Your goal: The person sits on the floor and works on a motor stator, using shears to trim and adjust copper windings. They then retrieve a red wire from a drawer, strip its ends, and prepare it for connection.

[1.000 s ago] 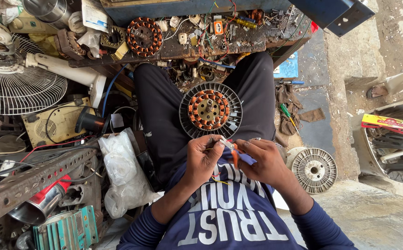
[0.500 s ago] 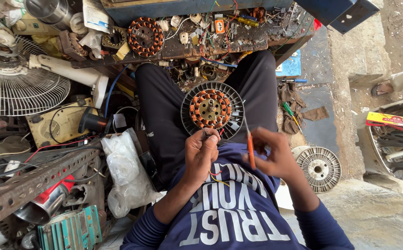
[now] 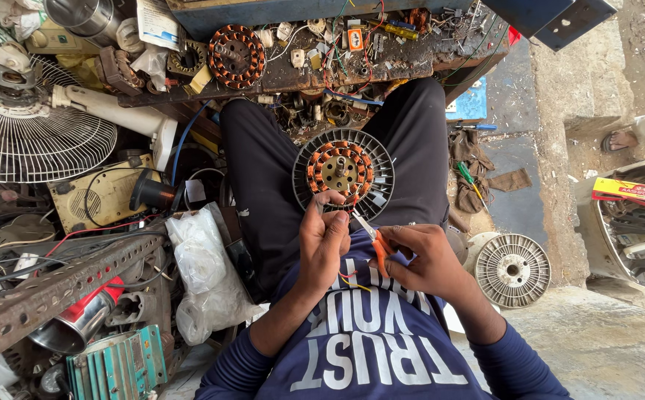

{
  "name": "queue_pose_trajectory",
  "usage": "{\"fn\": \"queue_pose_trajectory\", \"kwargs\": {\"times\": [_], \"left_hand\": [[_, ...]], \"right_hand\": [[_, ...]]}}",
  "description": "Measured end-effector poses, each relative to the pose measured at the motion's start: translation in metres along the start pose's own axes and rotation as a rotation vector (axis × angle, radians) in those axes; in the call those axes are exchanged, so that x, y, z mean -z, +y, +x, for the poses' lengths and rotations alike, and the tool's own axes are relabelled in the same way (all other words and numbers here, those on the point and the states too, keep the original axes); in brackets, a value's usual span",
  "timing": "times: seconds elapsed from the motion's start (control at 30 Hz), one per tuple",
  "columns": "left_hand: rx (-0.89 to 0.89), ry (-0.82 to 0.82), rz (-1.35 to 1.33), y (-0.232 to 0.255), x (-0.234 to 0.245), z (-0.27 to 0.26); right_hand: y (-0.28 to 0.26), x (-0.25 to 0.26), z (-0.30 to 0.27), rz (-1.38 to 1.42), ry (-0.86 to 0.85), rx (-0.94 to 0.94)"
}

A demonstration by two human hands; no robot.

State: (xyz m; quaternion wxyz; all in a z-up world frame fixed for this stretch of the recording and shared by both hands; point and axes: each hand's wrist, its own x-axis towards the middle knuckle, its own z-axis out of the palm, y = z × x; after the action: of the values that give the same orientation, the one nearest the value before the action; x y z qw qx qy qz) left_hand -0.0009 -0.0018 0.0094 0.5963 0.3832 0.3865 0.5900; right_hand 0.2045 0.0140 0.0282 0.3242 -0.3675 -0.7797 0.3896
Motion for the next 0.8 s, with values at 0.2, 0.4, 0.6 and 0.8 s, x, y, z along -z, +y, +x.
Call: {"fn": "queue_pose_trajectory", "kwargs": {"times": [0.2,0.4,0.6,0.8], "left_hand": [[-0.261,-0.067,0.361,0.007,-0.004,-0.002],[-0.224,-0.042,0.436,0.009,-0.005,-0.002],[-0.247,-0.095,0.424,0.015,-0.005,-0.003],[-0.186,-0.091,0.347,0.014,-0.003,-0.002]], "right_hand": [[-0.002,-0.002,-0.003,0.312,-0.042,-0.181],[-0.003,0.001,-0.001,-0.017,0.009,-0.064],[0.003,0.008,0.000,-0.130,-0.009,0.106],[0.007,0.003,-0.004,-0.135,-0.002,0.023]]}}
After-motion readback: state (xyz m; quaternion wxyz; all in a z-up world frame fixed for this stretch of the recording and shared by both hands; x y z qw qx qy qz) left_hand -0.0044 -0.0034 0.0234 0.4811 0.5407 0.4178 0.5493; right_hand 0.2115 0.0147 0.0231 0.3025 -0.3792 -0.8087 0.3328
